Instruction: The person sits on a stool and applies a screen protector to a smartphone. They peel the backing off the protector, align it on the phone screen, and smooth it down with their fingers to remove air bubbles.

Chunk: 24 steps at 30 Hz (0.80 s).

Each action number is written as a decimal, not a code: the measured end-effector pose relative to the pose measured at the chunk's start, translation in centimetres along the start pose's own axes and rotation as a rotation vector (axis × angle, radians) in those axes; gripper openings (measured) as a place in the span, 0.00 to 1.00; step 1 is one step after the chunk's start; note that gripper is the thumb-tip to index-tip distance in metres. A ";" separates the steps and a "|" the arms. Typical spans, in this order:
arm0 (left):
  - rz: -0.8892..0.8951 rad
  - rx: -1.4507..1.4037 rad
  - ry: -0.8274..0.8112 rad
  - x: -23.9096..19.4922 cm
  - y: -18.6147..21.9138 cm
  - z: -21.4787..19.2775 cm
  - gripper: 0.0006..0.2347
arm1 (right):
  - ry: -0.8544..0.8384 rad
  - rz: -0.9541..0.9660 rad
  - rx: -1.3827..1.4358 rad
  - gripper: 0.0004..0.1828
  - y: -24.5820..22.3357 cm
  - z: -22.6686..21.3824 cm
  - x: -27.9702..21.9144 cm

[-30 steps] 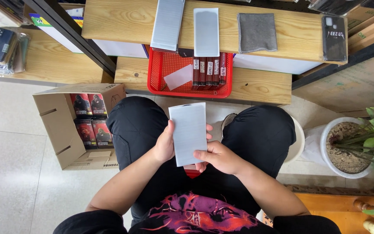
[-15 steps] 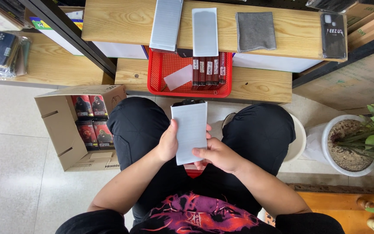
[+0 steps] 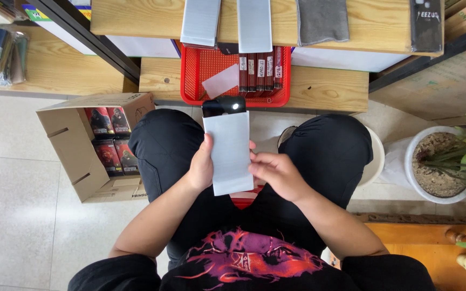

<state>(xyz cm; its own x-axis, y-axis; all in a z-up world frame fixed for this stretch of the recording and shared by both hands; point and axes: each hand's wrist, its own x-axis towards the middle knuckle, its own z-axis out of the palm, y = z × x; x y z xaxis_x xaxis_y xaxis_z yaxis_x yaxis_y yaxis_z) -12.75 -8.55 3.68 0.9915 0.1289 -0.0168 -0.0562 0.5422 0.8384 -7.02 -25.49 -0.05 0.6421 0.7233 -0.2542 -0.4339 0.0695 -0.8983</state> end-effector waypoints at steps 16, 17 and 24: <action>-0.052 0.013 -0.129 -0.7 -0.1 0.2 0.30 | -0.080 -0.402 0.109 0.34 -1.2 -0.6 0.9; -0.066 0.025 -0.164 -0.8 0.2 0.4 0.30 | -0.138 -0.395 0.139 0.37 -1.1 -0.7 1.2; -0.183 -0.139 -0.250 -1.2 -2.6 -2.1 0.26 | -0.453 -0.388 0.325 0.37 -1.4 -1.5 3.7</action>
<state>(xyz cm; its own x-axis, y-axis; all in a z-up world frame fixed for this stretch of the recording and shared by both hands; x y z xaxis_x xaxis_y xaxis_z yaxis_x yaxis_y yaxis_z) -14.09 -8.32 0.39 0.9836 -0.1798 -0.0115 0.1272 0.6478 0.7511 -3.13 -23.98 -0.30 0.4924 0.8156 0.3039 -0.4385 0.5341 -0.7228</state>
